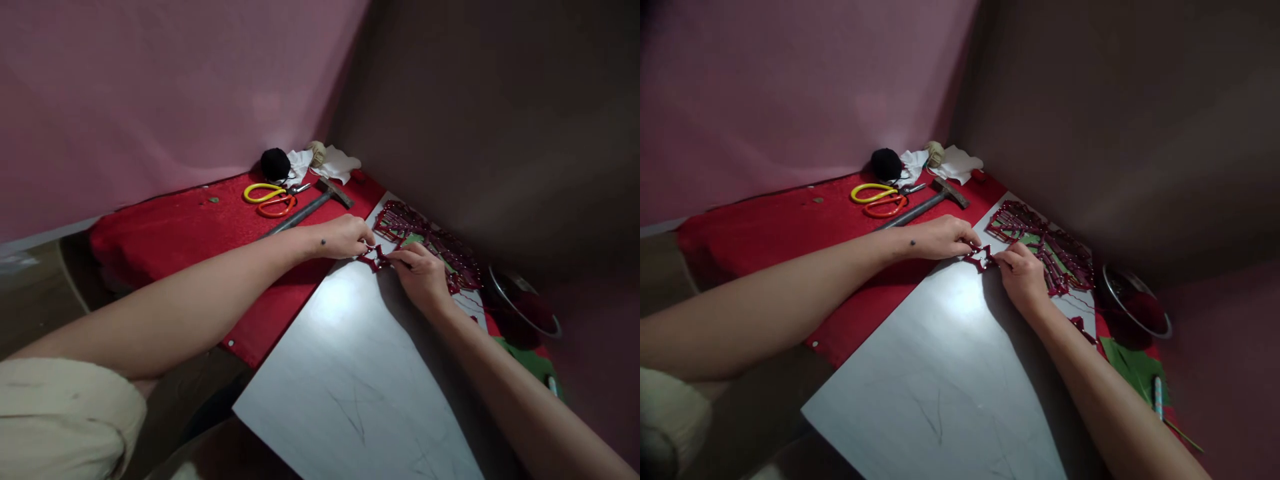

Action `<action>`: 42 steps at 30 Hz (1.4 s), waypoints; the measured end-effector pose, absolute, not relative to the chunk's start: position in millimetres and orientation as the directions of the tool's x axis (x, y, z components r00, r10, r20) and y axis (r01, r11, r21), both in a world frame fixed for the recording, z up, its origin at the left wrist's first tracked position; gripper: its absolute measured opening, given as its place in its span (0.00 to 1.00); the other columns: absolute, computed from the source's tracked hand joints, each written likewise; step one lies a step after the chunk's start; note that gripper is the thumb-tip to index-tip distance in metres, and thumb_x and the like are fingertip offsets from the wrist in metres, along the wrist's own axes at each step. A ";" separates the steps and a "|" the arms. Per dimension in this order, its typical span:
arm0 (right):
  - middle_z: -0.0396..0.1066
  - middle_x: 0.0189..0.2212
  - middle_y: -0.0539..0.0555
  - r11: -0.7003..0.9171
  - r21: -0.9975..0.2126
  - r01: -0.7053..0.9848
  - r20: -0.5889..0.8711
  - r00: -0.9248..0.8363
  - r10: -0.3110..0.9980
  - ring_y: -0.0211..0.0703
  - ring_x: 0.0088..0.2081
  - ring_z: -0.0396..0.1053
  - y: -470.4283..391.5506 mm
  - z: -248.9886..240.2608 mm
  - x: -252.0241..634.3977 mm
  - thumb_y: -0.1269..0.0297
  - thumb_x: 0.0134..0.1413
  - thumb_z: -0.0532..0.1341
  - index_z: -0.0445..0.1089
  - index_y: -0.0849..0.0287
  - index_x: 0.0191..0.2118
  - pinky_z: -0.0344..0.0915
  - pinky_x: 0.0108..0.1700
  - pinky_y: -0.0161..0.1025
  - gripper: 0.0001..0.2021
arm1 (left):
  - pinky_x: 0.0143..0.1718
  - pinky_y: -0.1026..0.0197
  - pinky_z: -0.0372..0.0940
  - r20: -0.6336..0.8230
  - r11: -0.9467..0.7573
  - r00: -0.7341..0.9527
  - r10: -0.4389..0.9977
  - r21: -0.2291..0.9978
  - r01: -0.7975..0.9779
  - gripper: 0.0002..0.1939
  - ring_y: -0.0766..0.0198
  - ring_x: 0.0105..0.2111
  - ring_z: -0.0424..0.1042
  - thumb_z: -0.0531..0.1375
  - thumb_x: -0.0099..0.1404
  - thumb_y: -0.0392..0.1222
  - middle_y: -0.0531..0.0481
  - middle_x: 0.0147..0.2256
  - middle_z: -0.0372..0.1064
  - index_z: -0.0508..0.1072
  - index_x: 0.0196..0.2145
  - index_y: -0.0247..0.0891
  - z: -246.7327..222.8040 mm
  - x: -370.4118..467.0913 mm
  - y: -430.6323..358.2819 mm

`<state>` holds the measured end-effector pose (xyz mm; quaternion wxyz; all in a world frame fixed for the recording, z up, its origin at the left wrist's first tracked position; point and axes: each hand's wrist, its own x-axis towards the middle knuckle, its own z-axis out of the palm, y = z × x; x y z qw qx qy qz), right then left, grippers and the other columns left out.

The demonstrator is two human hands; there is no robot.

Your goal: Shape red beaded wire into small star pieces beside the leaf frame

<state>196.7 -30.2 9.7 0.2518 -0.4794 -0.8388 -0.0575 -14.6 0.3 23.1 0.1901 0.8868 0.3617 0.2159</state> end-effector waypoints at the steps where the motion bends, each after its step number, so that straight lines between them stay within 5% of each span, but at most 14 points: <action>1: 0.69 0.30 0.53 0.536 -0.119 0.836 0.447 -0.437 0.781 0.39 0.32 0.67 -29.0 10.6 196.8 0.66 0.56 0.52 0.75 0.56 0.33 0.64 0.36 0.36 0.13 | 0.40 0.64 0.59 0.274 -0.675 0.631 0.726 0.461 0.577 0.15 0.63 0.38 0.67 0.54 0.60 0.37 0.46 0.37 0.69 0.75 0.43 0.37 20.7 -12.5 -0.8; 11: 0.67 0.35 0.56 0.535 0.186 0.824 0.186 -0.565 0.804 0.42 0.37 0.63 -32.7 19.4 193.1 0.69 0.57 0.46 0.73 0.56 0.37 0.58 0.33 0.35 0.18 | 0.42 0.57 0.57 0.282 -0.707 0.648 0.707 0.257 0.659 0.17 0.57 0.42 0.58 0.50 0.65 0.50 0.45 0.41 0.57 0.72 0.46 0.47 12.1 -2.6 -12.0; 19: 0.66 0.37 0.55 0.553 0.056 0.831 0.213 -0.551 0.807 0.40 0.35 0.64 -25.5 21.8 201.9 0.74 0.51 0.50 0.74 0.53 0.40 0.59 0.33 0.34 0.18 | 0.38 0.57 0.57 0.260 -0.675 0.626 0.735 0.190 0.713 0.20 0.54 0.43 0.57 0.49 0.64 0.54 0.42 0.42 0.58 0.72 0.45 0.43 8.6 8.9 -20.2; 25: 0.68 0.35 0.53 0.545 0.140 0.827 0.130 -0.561 0.818 0.41 0.34 0.66 -26.4 40.0 195.3 0.70 0.50 0.52 0.76 0.51 0.38 0.58 0.31 0.35 0.16 | 0.40 0.58 0.58 0.250 -0.693 0.649 0.719 0.190 0.695 0.19 0.56 0.44 0.59 0.50 0.64 0.52 0.43 0.42 0.59 0.72 0.45 0.42 12.9 6.6 -20.4; 29: 0.72 0.34 0.51 0.504 -0.075 0.860 0.137 -0.492 0.860 0.39 0.33 0.67 -17.2 46.5 196.3 0.71 0.46 0.54 0.76 0.53 0.34 0.60 0.34 0.35 0.15 | 0.40 0.60 0.58 0.224 -0.727 0.691 0.687 0.210 0.654 0.19 0.58 0.43 0.60 0.50 0.64 0.52 0.45 0.41 0.59 0.71 0.47 0.43 13.1 3.9 -18.8; 32: 0.72 0.27 0.50 0.330 -0.355 0.875 0.068 -0.328 0.942 0.37 0.29 0.66 -2.9 45.2 204.4 0.70 0.43 0.57 0.76 0.58 0.31 0.60 0.33 0.34 0.11 | 0.39 0.61 0.58 0.232 -0.739 0.702 0.674 0.206 0.642 0.19 0.58 0.42 0.60 0.50 0.65 0.52 0.45 0.40 0.59 0.71 0.47 0.43 11.3 3.4 -17.7; 34: 0.71 0.20 0.49 0.189 -0.419 0.888 0.009 -0.204 0.979 0.37 0.24 0.64 6.1 43.5 209.7 0.67 0.41 0.59 0.76 0.60 0.29 0.59 0.29 0.34 0.09 | 0.38 0.61 0.58 0.227 -0.738 0.702 0.675 0.199 0.645 0.18 0.58 0.42 0.60 0.50 0.65 0.51 0.45 0.40 0.60 0.71 0.46 0.43 11.2 3.6 -17.6; 42: 0.73 0.24 0.55 0.088 -0.041 0.995 0.105 -0.083 0.991 0.44 0.30 0.69 13.3 43.5 196.7 0.69 0.42 0.57 0.77 0.58 0.29 0.58 0.30 0.36 0.10 | 0.41 0.59 0.58 0.229 -0.745 0.709 0.667 0.204 0.635 0.17 0.57 0.42 0.60 0.50 0.65 0.48 0.43 0.41 0.60 0.71 0.46 0.41 13.1 3.6 -18.6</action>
